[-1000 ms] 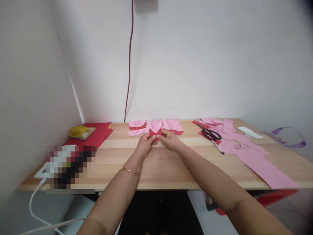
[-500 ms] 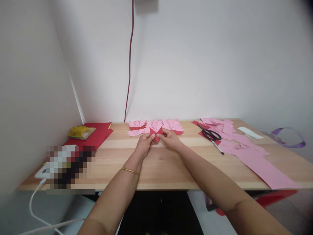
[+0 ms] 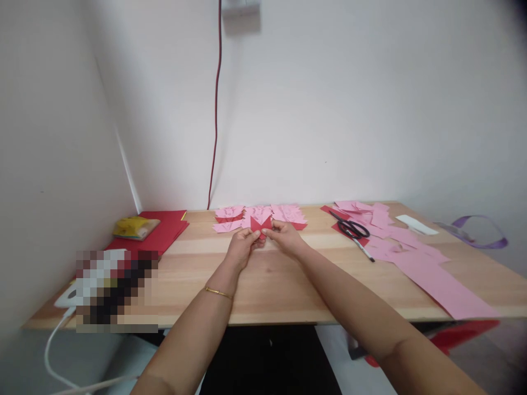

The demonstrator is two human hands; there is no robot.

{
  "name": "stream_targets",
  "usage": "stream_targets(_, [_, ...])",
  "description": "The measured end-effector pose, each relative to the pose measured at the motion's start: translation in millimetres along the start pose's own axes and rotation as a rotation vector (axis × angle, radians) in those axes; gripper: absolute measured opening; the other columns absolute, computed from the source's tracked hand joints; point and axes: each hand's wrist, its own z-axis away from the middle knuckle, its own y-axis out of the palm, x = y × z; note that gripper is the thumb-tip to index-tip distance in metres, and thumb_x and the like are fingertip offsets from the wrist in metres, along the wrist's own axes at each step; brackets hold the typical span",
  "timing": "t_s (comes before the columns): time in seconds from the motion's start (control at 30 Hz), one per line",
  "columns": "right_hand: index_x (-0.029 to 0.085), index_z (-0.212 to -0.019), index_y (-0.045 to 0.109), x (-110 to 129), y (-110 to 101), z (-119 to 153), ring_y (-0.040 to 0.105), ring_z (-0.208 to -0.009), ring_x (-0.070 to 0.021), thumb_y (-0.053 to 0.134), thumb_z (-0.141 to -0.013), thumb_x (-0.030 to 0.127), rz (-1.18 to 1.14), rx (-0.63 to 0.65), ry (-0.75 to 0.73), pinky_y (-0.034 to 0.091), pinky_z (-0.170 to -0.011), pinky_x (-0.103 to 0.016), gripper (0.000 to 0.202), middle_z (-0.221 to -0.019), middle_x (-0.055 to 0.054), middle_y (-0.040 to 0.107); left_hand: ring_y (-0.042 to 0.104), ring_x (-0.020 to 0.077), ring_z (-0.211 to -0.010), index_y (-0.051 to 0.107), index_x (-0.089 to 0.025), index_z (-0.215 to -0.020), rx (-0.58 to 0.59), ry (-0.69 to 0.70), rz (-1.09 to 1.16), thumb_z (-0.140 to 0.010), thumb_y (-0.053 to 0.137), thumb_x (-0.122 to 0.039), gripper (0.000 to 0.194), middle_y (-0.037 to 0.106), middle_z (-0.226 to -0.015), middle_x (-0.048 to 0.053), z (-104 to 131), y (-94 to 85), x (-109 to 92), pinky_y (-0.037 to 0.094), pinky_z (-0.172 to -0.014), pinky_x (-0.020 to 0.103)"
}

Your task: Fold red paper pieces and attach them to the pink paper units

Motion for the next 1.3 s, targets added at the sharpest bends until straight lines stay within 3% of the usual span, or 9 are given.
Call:
stream_targets(0.1, [0.017, -0.072, 0.059, -2.5, 0.5, 0.1, 0.050, -0.060, -0.0114, 0.065, -0.072, 0.043, -0.009, -0.008, 0.036, 0.039, -0.061, -0.025, 0.027, -0.064, 0.002, 0.058, 0.059, 0.0126, -0.060, 0.061, -0.012, -0.073, -0.065, 0.002, 0.008, -0.060, 0.077, -0.034, 0.030, 0.064, -0.065, 0.003, -0.9, -1.0, 0.4, 0.050, -0.063, 0.029])
stream_targets(0.3, [0.017, -0.070, 0.058, -4.2, 0.6, 0.6, 0.049, -0.062, -0.0108, 0.060, -0.076, 0.043, 0.017, 0.040, -0.030, 0.039, -0.064, -0.025, 0.027, -0.063, 0.003, 0.054, 0.058, 0.0114, -0.063, 0.064, -0.012, -0.086, -0.025, 0.034, 0.019, -0.059, 0.077, -0.031, 0.035, 0.065, -0.072, 0.004, -1.6, -2.2, 3.2, 0.050, -0.062, 0.027])
stream_targets(0.43, [0.018, -0.075, 0.058, -2.5, 3.4, 2.5, 0.050, -0.063, -0.0106, 0.063, -0.075, 0.041, 0.001, 0.021, -0.006, 0.040, -0.064, -0.024, 0.024, -0.067, 0.003, 0.057, 0.055, 0.0105, -0.060, 0.064, -0.012, -0.083, -0.043, 0.041, -0.011, -0.059, 0.076, -0.030, 0.032, 0.062, -0.067, 0.002, -2.3, -1.9, 4.3, 0.048, -0.060, 0.026])
stream_targets(0.73, [0.018, -0.074, 0.057, -2.2, 5.3, 1.7, 0.059, -0.064, -0.0137, 0.046, -0.082, 0.058, -0.091, -0.019, 0.118, 0.045, -0.066, -0.027, 0.042, -0.066, -0.002, 0.063, 0.052, 0.0099, -0.056, 0.065, -0.011, -0.080, -0.039, 0.109, -0.104, -0.061, 0.074, -0.030, 0.029, 0.064, -0.069, 0.003, -3.0, -1.4, 0.6, 0.042, -0.056, 0.024])
stream_targets(0.93, [0.017, -0.079, 0.060, -1.1, 5.7, 2.5, 0.059, -0.070, -0.0143, 0.066, -0.071, 0.043, -0.048, 0.052, 0.023, 0.044, -0.071, -0.027, 0.029, -0.073, -0.001, 0.066, 0.050, 0.0090, -0.054, 0.064, -0.011, -0.075, 0.000, 0.100, -0.213, -0.062, 0.073, -0.030, 0.025, 0.060, -0.062, 0.001, 1.2, 1.6, -2.2, 0.039, -0.054, 0.022])
stream_targets(1.13, [0.018, -0.060, 0.057, -5.4, 5.5, -0.1, 0.054, -0.058, -0.0143, 0.050, -0.081, 0.052, 0.113, -0.093, 0.071, 0.041, -0.061, -0.027, 0.041, -0.057, 0.000, 0.059, 0.050, 0.0096, -0.052, 0.065, -0.011, -0.077, 0.037, 0.118, -0.287, -0.064, 0.071, -0.028, 0.022, 0.063, -0.064, 0.002, 0.2, 0.1, 1.7, 0.039, -0.053, 0.022])
stream_targets(1.23, [0.018, -0.059, 0.057, -5.3, 3.5, -0.2, 0.054, -0.056, -0.0147, 0.042, -0.083, 0.056, 0.026, -0.094, 0.157, 0.042, -0.060, -0.028, 0.048, -0.055, -0.001, 0.059, 0.051, 0.0101, -0.052, 0.065, -0.012, -0.079, 0.016, 0.104, -0.285, -0.063, 0.072, -0.030, 0.026, 0.064, -0.064, 0.003, -2.0, -2.0, 5.7, 0.039, -0.053, 0.023])
stream_targets(1.3, [0.018, -0.064, 0.059, -3.9, 3.3, 1.3, 0.057, -0.061, -0.0151, 0.052, -0.079, 0.054, -0.009, -0.047, 0.155, 0.044, -0.063, -0.028, 0.040, -0.060, -0.001, 0.062, 0.050, 0.0098, -0.052, 0.065, -0.012, -0.078, -0.009, 0.102, -0.272, -0.062, 0.073, -0.032, 0.027, 0.062, -0.062, 0.002, -2.4, -2.0, 6.0, 0.039, -0.053, 0.023])
